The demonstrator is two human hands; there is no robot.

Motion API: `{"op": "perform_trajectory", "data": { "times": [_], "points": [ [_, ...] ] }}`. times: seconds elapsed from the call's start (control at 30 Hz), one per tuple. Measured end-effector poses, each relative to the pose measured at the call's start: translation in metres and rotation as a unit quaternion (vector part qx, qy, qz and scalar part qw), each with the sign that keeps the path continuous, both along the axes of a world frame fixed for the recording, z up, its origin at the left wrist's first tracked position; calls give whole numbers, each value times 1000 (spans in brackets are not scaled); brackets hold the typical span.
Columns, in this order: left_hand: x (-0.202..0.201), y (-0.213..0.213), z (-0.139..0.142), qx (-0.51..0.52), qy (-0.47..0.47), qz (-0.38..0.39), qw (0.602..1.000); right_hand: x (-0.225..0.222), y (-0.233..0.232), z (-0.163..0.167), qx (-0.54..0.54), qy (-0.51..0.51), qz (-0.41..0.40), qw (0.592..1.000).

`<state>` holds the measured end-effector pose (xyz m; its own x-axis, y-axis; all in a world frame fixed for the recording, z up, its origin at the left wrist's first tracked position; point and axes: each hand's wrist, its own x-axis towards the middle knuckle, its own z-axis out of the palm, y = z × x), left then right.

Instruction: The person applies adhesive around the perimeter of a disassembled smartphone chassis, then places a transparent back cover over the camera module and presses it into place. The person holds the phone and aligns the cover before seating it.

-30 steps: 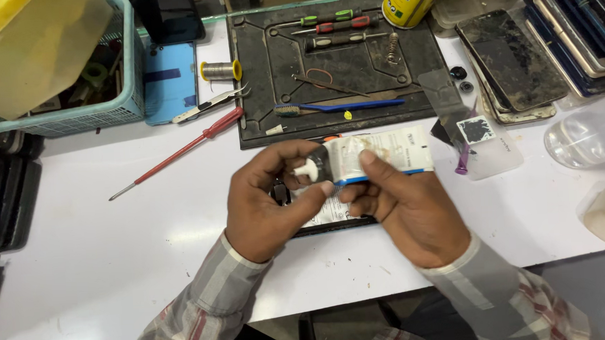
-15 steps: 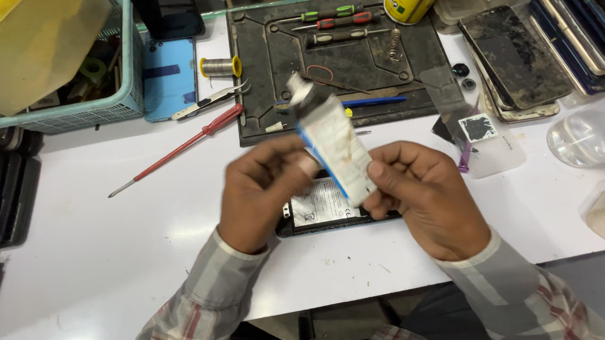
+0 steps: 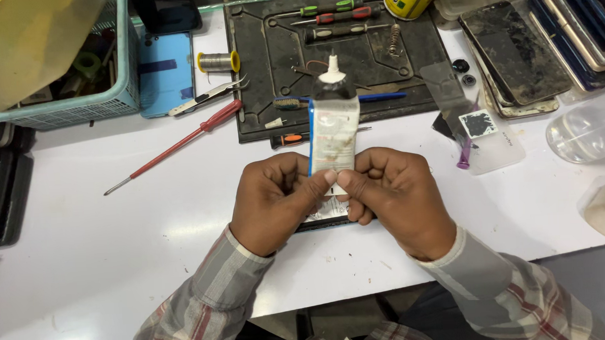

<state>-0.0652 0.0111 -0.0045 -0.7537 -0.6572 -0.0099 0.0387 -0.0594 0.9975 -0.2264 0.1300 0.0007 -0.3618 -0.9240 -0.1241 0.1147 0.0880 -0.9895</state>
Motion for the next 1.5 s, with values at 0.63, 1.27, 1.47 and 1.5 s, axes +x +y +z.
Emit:
{"op": "perform_trajectory", "data": {
  "times": [0.63,1.27,1.47,1.5],
  "points": [
    [1,-2,1,47,0,-42,998,-2,-3,6,-1,89,2,996],
    [6,-3,3,8,9,-29,1000,-6,-1,5,-22,92,34,995],
    [6,-3,2,13,6,-34,999,-9,-3,10,-22,68,44,996],
    [6,-2,2,13,6,-36,999,-10,-3,11,-26,81,41,996]
  ]
}}
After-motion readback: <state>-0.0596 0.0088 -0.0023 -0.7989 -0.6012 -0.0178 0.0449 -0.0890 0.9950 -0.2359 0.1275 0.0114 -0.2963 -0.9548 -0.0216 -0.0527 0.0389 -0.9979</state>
